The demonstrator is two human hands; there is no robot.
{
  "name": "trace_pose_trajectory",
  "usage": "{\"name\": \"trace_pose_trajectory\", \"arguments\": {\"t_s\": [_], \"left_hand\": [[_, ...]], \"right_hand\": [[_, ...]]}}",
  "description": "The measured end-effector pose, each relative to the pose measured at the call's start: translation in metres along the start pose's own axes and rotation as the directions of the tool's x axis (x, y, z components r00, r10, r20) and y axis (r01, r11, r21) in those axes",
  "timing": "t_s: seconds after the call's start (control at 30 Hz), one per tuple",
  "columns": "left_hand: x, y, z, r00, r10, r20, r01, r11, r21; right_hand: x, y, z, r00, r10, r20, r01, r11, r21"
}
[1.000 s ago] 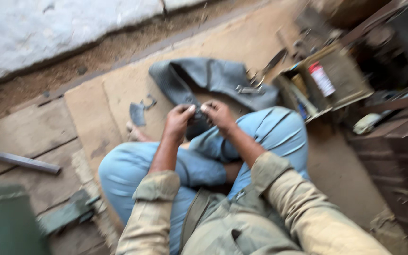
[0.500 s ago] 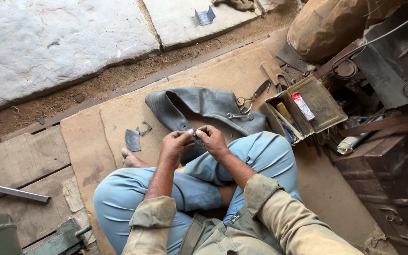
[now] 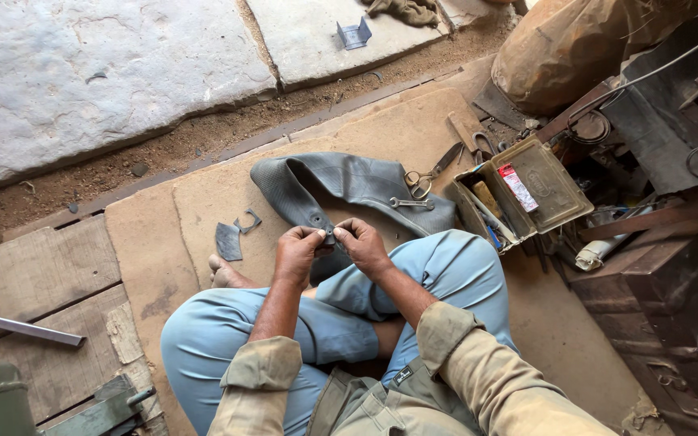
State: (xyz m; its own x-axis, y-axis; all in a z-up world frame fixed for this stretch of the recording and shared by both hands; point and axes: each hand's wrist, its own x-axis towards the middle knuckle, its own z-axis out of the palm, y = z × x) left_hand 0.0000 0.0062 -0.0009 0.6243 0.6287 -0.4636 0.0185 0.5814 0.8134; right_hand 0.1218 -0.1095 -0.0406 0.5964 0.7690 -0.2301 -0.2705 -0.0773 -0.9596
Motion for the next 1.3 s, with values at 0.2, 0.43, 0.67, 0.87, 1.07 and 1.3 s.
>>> {"name": "trace_pose_trajectory", "arguments": {"t_s": [0.2,0.43,0.67,0.87,1.07,1.3], "left_hand": [[0.005,-0.005,-0.006,0.999,-0.022,-0.037,0.019,0.997,-0.08],[0.017,-0.02,-0.009,0.989,0.087,-0.121,-0.073,0.99,0.119],[0.022,-0.034,-0.007,0.97,0.233,-0.069,-0.215,0.955,0.203],[0.027,-0.029,-0.012,0.882,0.307,-0.358,-0.188,0.925,0.329],[0.031,-0.034,-0.005,0.96,0.231,-0.158,-0.221,0.972,0.076],[0.025,-0.029,-0.013,0.957,0.206,-0.202,-0.185,0.976,0.118]], "right_hand": [[-0.008,-0.027,0.009,0.994,-0.112,-0.008,0.102,0.93,-0.354],[-0.028,-0.06,0.024,0.967,-0.223,0.124,0.255,0.859,-0.443],[-0.031,-0.059,0.018,0.863,-0.486,0.141,0.487,0.72,-0.495],[-0.054,-0.09,0.016,0.881,-0.472,-0.031,0.419,0.808,-0.414],[-0.032,-0.099,-0.04,0.992,-0.065,-0.107,0.084,0.98,0.182],[-0.006,-0.098,-0.181,0.936,0.094,-0.339,0.081,0.88,0.469]]}}
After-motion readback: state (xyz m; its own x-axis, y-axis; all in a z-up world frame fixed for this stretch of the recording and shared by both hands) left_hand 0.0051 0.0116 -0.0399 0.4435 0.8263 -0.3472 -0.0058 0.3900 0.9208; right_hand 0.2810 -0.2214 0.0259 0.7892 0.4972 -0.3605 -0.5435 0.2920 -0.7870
